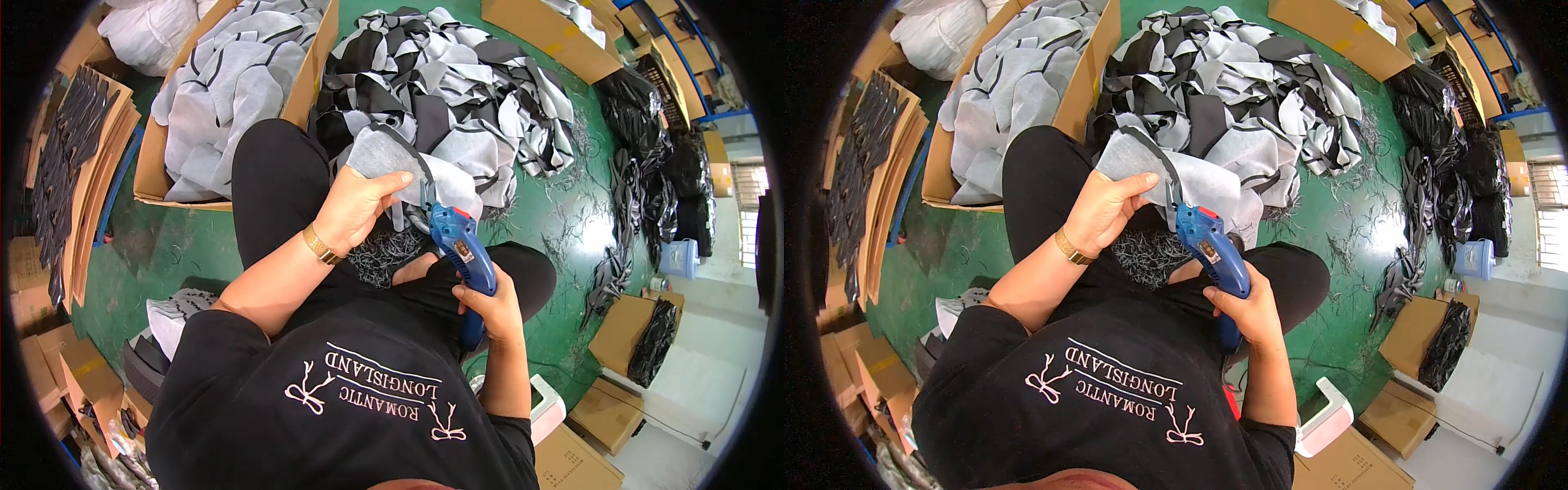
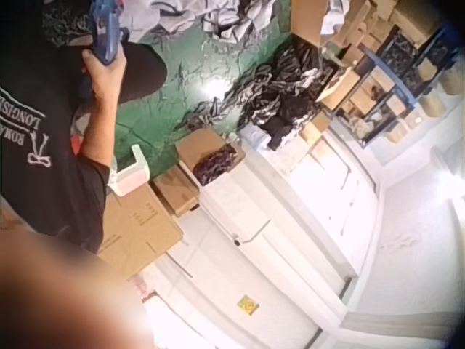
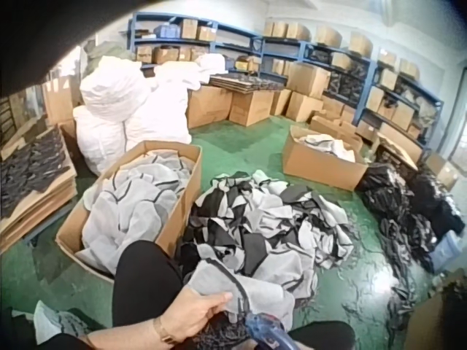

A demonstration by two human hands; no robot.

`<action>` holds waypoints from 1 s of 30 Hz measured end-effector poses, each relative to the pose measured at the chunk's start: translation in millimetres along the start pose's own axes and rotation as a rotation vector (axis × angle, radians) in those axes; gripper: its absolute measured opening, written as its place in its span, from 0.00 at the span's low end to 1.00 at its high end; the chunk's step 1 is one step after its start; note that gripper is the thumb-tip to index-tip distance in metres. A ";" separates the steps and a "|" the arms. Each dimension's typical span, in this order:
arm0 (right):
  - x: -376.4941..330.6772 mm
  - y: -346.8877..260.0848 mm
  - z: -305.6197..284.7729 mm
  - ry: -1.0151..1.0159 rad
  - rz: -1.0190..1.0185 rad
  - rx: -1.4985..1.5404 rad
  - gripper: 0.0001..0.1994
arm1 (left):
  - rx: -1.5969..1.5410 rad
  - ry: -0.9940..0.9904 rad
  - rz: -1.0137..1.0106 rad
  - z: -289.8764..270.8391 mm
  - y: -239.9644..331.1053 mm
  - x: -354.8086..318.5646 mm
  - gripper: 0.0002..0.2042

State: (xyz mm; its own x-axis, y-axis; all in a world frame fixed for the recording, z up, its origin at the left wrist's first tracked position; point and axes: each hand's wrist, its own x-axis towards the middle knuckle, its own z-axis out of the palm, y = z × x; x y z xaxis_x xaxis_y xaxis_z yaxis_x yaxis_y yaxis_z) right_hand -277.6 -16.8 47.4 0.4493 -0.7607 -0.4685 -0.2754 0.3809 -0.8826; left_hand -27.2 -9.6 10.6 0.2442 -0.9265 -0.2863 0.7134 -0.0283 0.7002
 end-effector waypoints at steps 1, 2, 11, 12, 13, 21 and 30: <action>0.1 -0.2 -0.3 0.001 0.000 0.000 0.16 | 0.006 -0.001 -0.007 1.1 1.0 -0.8 0.14; 0.2 -0.4 -0.5 -0.002 0.002 0.007 0.16 | 0.013 -0.001 -0.014 1.6 1.5 -1.2 0.14; 4.5 -6.7 -1.5 -0.033 0.025 0.032 0.17 | 0.195 -0.051 0.051 1.2 15.6 -9.7 0.14; 4.5 -7.9 -2.2 -0.039 0.032 0.009 0.17 | 0.197 -0.052 0.049 3.1 19.2 -11.5 0.14; 3.8 -9.6 -2.6 -0.037 0.033 0.011 0.17 | 0.245 -0.056 0.045 5.6 22.9 -13.3 0.15; 2.4 -21.8 -8.6 -0.042 0.020 -0.119 0.17 | 0.426 -0.112 0.147 8.5 26.9 -14.6 0.13; 3.5 -22.3 -9.6 -0.042 0.004 -0.095 0.17 | 0.581 -0.181 0.027 8.2 35.1 -18.7 0.13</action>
State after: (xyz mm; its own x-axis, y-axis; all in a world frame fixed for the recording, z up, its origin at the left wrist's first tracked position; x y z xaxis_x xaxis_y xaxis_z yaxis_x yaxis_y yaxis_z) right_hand -278.1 -33.0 65.9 0.4832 -0.7357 -0.4746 -0.3552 0.3308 -0.8743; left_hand -12.2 3.7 45.9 0.1048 -0.9774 -0.1835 0.2208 -0.1570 0.9626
